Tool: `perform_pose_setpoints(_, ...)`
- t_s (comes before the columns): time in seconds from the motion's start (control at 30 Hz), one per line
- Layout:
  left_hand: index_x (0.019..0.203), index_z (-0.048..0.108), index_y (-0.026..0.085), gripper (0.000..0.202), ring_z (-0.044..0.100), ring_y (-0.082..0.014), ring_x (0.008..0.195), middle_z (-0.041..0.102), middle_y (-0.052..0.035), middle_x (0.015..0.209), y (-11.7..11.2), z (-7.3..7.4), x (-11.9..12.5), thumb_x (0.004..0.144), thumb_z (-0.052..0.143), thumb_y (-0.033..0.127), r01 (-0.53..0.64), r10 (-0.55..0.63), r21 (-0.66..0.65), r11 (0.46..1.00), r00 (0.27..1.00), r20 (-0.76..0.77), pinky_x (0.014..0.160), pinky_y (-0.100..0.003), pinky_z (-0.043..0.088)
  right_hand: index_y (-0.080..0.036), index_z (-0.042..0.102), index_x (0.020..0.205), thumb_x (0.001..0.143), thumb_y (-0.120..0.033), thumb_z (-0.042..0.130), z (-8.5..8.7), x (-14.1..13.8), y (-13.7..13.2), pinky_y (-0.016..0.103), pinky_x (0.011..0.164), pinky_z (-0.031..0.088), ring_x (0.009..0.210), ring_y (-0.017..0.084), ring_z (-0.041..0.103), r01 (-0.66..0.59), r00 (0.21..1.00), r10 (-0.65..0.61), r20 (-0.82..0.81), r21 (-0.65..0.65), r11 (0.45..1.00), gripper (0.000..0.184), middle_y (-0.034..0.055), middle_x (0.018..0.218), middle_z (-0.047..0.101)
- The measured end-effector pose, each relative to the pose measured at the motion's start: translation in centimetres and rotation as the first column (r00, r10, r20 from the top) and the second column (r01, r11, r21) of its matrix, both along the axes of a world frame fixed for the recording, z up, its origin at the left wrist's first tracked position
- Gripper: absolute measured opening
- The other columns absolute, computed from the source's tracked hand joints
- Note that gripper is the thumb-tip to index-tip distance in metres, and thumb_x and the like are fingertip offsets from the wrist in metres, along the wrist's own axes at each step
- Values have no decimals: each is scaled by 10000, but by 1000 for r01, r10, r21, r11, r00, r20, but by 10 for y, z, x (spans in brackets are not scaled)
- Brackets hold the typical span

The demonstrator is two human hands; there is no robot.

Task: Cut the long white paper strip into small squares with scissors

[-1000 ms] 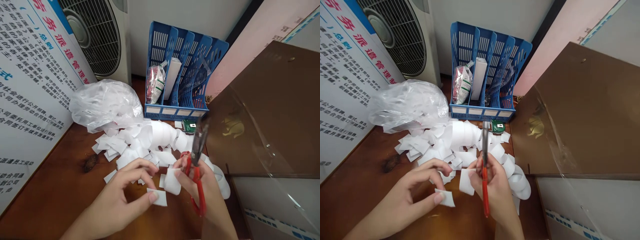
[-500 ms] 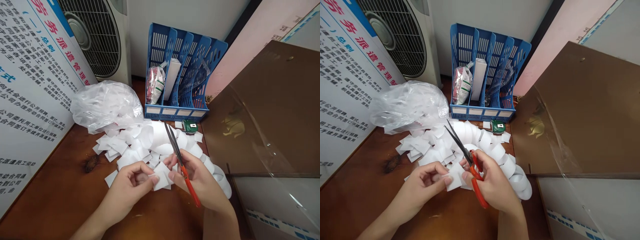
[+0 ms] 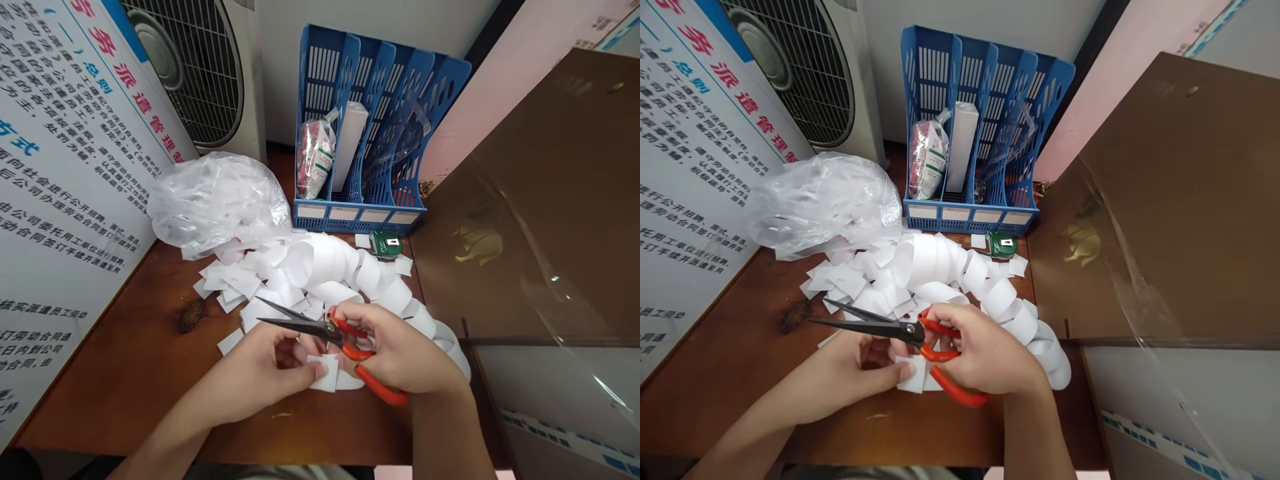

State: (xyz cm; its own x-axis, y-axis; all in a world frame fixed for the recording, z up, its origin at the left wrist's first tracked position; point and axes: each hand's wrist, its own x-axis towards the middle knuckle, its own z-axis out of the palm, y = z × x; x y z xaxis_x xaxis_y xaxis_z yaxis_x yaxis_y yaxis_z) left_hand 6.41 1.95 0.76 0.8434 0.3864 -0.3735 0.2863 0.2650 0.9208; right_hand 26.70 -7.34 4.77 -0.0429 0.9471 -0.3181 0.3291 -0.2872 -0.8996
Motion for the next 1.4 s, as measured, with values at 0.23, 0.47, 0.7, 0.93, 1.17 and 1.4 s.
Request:
perform_pose_setpoints(0.23,1049,630,175,392,515,-67,673,593,34,818,-5,-6,9,765,862,314,-264,268,-86,961,963,42,659,-177,445,-165,582,970,830,-268,709,-7,2,-4,159,716,474,808,84,579,128,982,-137,-129,-76,989,215,15,961,627)
perform_pose_setpoints(0.47,1001,728,142,294,654,-134,672,685,-16,740,-11,-10,13,825,804,365,-223,237,-200,954,970,48,619,-212,506,-174,538,897,808,-275,760,-17,0,-4,154,651,434,714,59,516,195,966,-199,-166,-38,980,259,-16,856,611)
perform_pose_setpoints(0.7,867,781,134,173,669,-158,709,759,-60,771,-10,-16,11,807,813,293,-166,180,-197,966,982,57,615,-203,505,-165,575,918,788,-242,769,-18,4,-4,137,644,449,715,60,541,185,965,-195,-176,-74,980,245,-11,862,630)
perform_pose_setpoints(0.93,798,744,138,185,610,-134,655,735,-39,757,-10,-17,9,818,795,315,-130,135,-127,983,990,29,621,-212,491,-164,574,891,768,-290,783,-22,4,-2,170,688,468,748,79,530,190,968,-199,-150,-71,979,273,-3,855,609)
perform_pose_setpoints(1.17,909,762,157,255,639,-128,639,766,-46,755,-2,-10,5,873,731,407,37,-46,-169,985,997,-55,636,-200,514,-154,619,891,730,-326,804,-25,2,-5,193,679,472,760,98,528,163,976,-168,-136,-44,986,299,20,868,621)
perform_pose_setpoints(1.4,896,766,148,358,651,-147,702,753,-51,792,1,-11,2,962,603,460,-30,30,14,999,999,-18,671,-209,533,-187,507,876,789,-351,786,-30,-4,2,171,680,446,768,75,519,491,870,-489,-60,181,852,335,-8,862,557)
